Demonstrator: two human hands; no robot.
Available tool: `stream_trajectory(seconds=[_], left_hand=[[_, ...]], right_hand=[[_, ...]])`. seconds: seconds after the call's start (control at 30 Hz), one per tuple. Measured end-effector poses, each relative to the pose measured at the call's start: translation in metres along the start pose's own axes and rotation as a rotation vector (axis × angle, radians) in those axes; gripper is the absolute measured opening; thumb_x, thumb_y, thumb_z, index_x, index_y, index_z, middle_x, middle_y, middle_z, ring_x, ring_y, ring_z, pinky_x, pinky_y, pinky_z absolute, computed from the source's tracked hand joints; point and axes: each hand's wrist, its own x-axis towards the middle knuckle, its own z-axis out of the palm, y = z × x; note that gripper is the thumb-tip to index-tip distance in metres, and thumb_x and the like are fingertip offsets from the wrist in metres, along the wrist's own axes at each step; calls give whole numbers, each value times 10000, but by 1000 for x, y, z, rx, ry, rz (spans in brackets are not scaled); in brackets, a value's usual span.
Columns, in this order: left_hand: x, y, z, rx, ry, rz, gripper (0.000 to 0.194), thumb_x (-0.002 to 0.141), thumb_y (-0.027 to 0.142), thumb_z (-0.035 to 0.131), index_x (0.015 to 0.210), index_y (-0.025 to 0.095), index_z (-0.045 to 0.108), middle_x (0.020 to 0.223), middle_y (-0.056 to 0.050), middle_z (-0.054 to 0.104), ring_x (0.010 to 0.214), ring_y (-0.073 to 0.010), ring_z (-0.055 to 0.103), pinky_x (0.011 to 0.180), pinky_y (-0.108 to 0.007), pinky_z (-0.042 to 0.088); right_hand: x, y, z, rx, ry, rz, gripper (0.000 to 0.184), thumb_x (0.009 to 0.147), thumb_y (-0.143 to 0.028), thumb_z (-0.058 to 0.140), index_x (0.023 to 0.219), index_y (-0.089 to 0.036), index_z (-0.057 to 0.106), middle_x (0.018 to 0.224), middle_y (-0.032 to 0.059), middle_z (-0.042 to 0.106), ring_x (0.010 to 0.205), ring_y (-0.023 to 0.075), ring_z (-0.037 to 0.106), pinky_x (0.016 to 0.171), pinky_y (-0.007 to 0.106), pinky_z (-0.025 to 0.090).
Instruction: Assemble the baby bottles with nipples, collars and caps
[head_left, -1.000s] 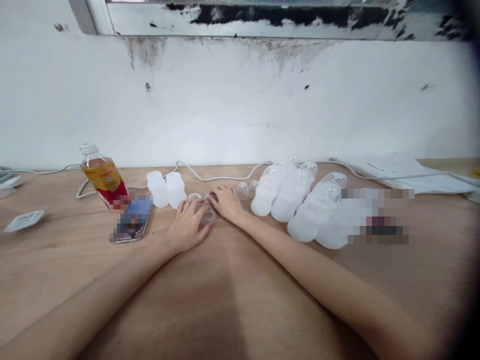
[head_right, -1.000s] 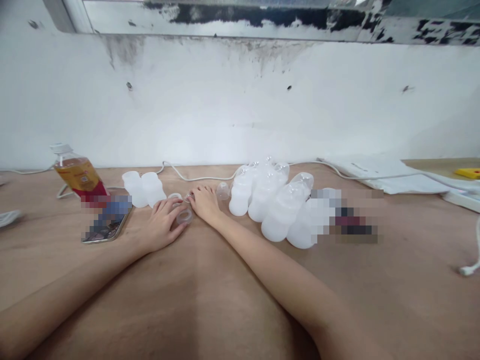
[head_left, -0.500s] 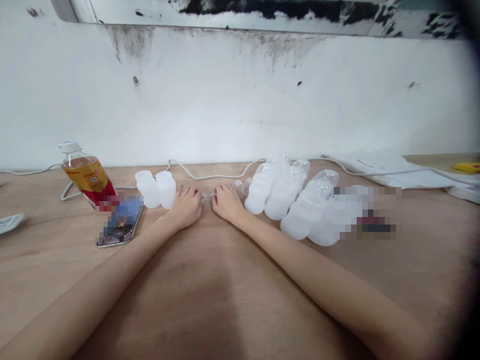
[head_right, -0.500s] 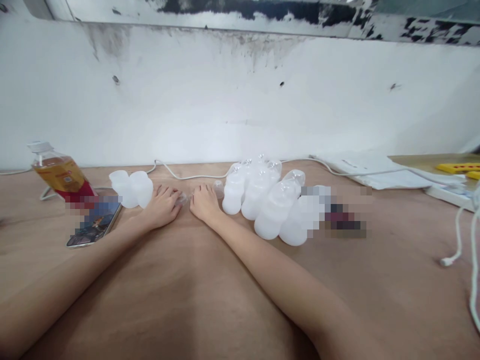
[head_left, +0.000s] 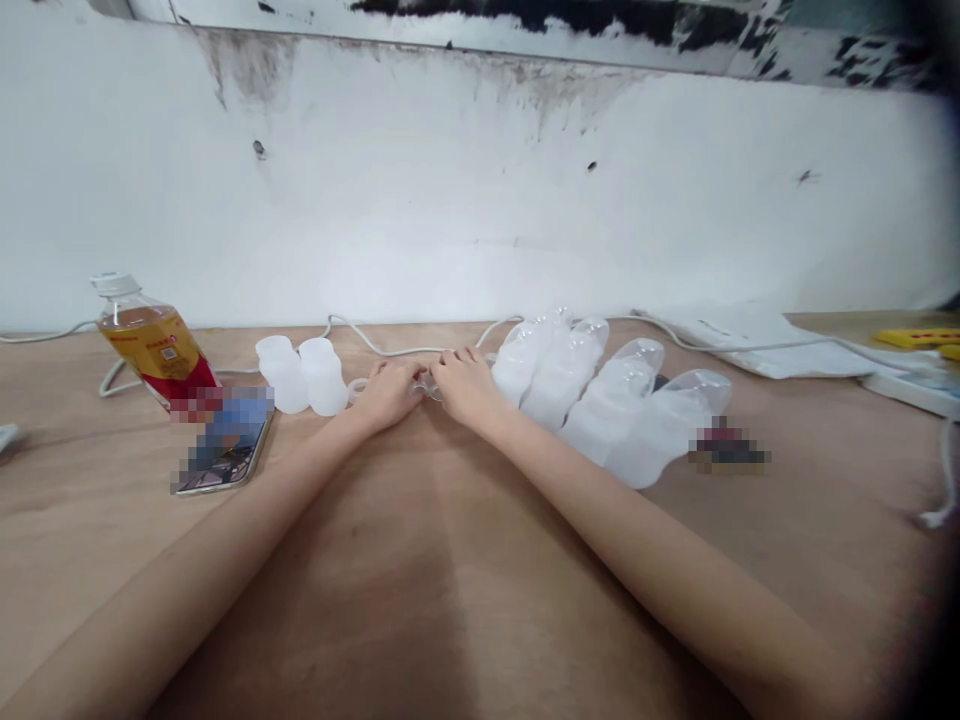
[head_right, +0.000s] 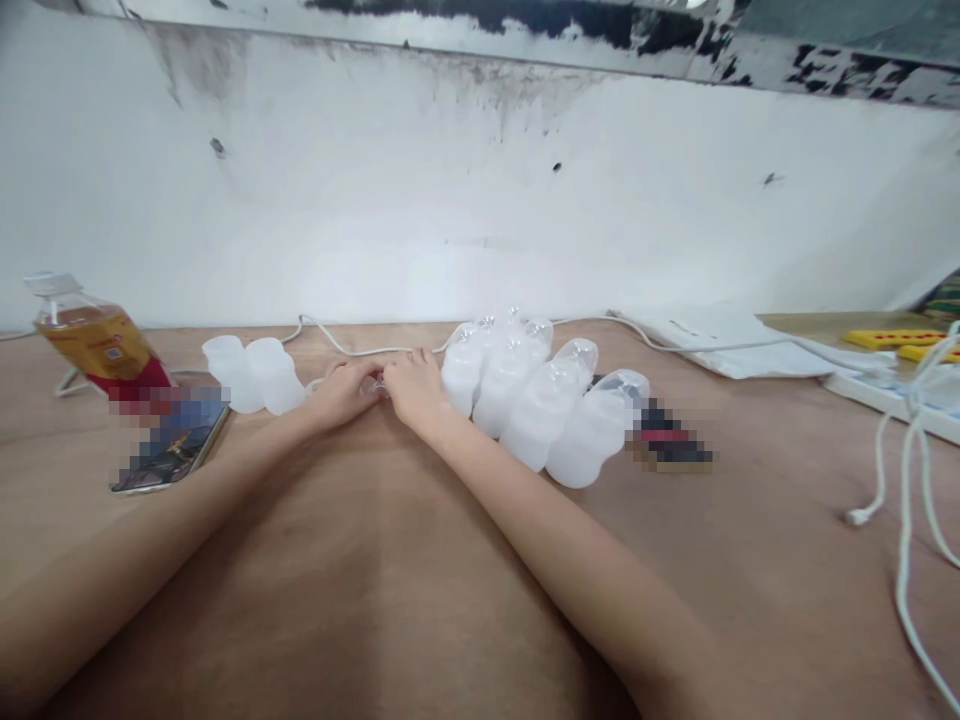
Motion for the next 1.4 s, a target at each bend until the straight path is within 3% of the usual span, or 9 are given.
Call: stream_trajectory(seconds=[0.17, 0.53, 0.67, 0.73, 0.8, 0.9, 0.97, 1.1, 1.4], left_hand=[[3, -2, -3, -34, -9, -35, 212, 731, 184, 488, 924, 178, 577, 923, -40, 647, 884, -199, 579, 838, -337, 391], [2, -6, 0, -24, -23, -27, 299, 718, 134, 465, 1006, 166, 541, 965, -53, 638, 945, -218, 558, 908, -393, 335], [1, -5, -6, -50, -18, -39, 345, 716, 144, 468, 1058, 154, 515, 1078, -71, 595, 1013, -225, 525, 940, -404, 317], [4, -3, -14, -73, -13, -64, 362, 728, 130, 441, 1086, 127, 500, 1118, -93, 571, 1036, -222, 512, 928, -387, 343], [12, 4, -20, -106, -12, -82, 364, 758, 126, 396, 1110, 102, 485, 1144, -107, 553, 1054, -211, 502, 917, -362, 363], [31, 19, -23, -178, -55, -44, 360, 796, 200, 391, 1132, 105, 477, 1176, -89, 536, 1063, -191, 497, 897, -313, 389], [44, 29, -18, -225, -112, 9, 358, 786, 245, 437, 1112, 113, 502, 1141, -76, 563, 1016, -187, 528, 854, -287, 418], [63, 40, -3, -289, -194, 89, 319, 742, 148, 475, 1045, 107, 565, 1047, -75, 619, 906, -179, 575, 798, -269, 439], [70, 28, -1, -423, -235, 134, 357, 742, 208, 504, 1079, 99, 546, 1113, -93, 583, 980, -209, 544, 852, -315, 421]], right_hand=[[6, 1, -5, -10, -89, -12, 234, 789, -62, 423, 895, -105, 628, 917, 133, 641, 877, 244, 586, 754, 323, 392], [10, -1, 0, -48, -28, -27, 259, 813, -67, 375, 869, -76, 628, 938, 159, 609, 939, 247, 539, 863, 355, 329], [-14, -18, -3, -50, 101, 19, 300, 785, -74, 373, 1045, -47, 521, 1058, 195, 518, 993, 284, 475, 779, 359, 363], [-35, -30, -2, 18, 143, -45, 301, 775, -98, 381, 1057, -87, 484, 1023, 162, 531, 916, 253, 511, 670, 317, 382], [-56, -38, 1, 116, 41, -175, 233, 783, -153, 386, 991, -132, 490, 932, 107, 569, 743, 201, 555, 536, 273, 349], [-75, -42, 6, 223, -97, -309, 174, 796, -172, 372, 929, -159, 484, 805, 45, 603, 622, 158, 560, 474, 254, 285], [-77, -41, 8, 269, -102, -315, 156, 795, -171, 372, 910, -164, 478, 785, 33, 612, 626, 152, 565, 472, 257, 270], [-74, -38, 9, 302, -89, -311, 152, 793, -180, 372, 896, -171, 483, 804, 26, 623, 624, 148, 570, 462, 260, 247], [-74, -39, 10, 308, -54, -324, 171, 782, -185, 363, 902, -166, 484, 806, 22, 630, 610, 164, 576, 451, 261, 228]])
